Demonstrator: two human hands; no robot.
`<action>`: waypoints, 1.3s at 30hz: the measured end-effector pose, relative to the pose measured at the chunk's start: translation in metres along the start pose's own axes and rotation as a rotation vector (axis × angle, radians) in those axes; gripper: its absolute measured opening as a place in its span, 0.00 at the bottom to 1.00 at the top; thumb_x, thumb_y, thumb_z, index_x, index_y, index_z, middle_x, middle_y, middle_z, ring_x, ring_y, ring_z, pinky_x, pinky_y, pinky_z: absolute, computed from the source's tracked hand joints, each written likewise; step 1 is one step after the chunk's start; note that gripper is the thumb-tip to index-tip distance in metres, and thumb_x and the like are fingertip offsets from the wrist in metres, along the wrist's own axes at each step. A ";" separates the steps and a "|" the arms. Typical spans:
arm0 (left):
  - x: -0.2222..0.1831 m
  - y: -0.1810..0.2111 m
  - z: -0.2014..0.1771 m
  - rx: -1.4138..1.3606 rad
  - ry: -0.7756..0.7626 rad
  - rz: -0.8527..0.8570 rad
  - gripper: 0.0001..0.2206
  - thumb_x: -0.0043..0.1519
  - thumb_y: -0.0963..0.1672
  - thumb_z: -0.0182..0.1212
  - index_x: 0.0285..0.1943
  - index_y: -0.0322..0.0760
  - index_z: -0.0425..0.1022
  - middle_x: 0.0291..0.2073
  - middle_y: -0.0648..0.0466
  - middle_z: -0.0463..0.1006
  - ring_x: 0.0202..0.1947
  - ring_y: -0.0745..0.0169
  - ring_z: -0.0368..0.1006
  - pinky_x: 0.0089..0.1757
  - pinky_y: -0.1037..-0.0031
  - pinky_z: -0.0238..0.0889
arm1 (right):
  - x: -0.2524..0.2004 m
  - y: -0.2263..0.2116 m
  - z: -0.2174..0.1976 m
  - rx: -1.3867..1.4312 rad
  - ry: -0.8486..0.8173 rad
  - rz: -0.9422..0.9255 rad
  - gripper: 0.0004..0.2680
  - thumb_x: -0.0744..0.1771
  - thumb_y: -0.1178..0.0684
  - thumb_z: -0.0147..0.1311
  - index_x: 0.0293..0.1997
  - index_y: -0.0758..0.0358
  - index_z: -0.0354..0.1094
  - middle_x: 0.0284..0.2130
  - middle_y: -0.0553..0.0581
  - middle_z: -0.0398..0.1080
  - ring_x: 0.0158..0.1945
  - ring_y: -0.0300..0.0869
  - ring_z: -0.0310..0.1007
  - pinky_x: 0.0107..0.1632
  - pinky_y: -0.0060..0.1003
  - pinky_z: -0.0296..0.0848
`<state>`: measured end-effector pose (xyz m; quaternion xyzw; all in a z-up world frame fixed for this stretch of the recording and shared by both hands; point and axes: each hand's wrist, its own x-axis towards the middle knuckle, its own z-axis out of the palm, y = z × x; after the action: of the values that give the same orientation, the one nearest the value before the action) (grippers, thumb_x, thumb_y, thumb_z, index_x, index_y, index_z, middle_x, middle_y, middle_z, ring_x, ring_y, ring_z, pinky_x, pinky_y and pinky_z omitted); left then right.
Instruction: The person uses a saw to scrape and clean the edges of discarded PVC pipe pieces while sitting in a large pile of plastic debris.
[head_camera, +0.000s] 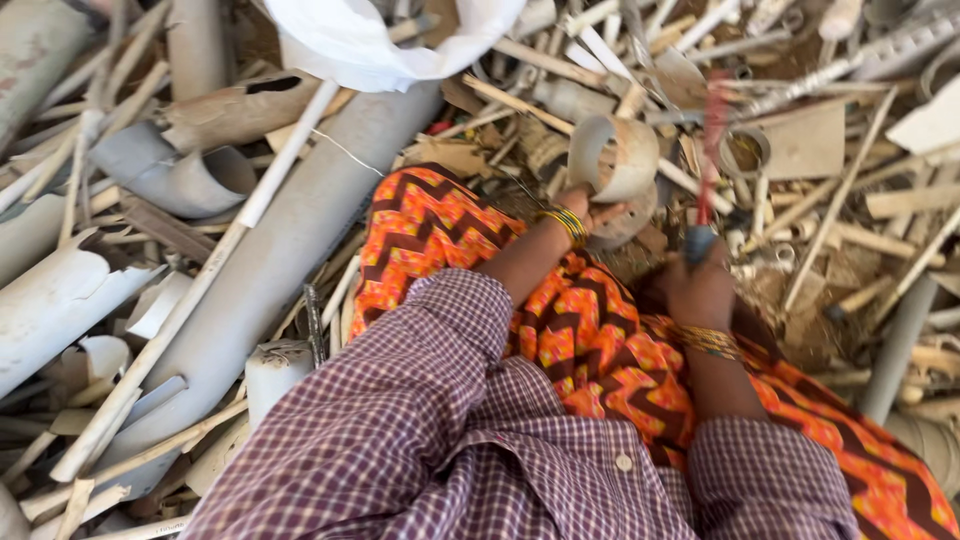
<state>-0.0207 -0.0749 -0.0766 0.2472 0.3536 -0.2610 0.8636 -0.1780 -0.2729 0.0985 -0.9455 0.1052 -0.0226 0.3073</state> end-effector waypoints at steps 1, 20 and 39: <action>0.001 0.000 0.003 -0.007 0.038 0.003 0.21 0.70 0.40 0.44 0.72 0.24 0.49 0.55 0.23 0.73 0.46 0.30 0.79 0.39 0.57 0.82 | 0.000 0.005 -0.001 0.054 0.077 -0.020 0.18 0.68 0.48 0.58 0.58 0.71 0.58 0.31 0.78 0.73 0.34 0.72 0.74 0.34 0.62 0.72; -0.156 0.294 0.070 0.094 -0.093 0.744 0.51 0.55 0.67 0.57 0.75 0.29 0.52 0.49 0.29 0.78 0.38 0.47 0.81 0.34 0.66 0.77 | 0.010 0.004 -0.020 0.278 0.033 0.225 0.12 0.68 0.50 0.62 0.46 0.69 0.64 0.27 0.63 0.72 0.27 0.52 0.74 0.33 0.47 0.70; -0.002 0.141 -0.017 2.118 0.302 0.105 0.38 0.62 0.52 0.66 0.79 0.40 0.52 0.75 0.41 0.55 0.73 0.40 0.56 0.66 0.54 0.58 | 0.021 -0.026 -0.030 0.425 -0.091 0.257 0.08 0.68 0.55 0.60 0.44 0.67 0.65 0.20 0.56 0.70 0.18 0.40 0.70 0.23 0.36 0.67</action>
<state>0.0580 0.0412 -0.0516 0.9155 0.0392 -0.3640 0.1666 -0.1556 -0.2747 0.1377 -0.8386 0.2034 0.0376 0.5040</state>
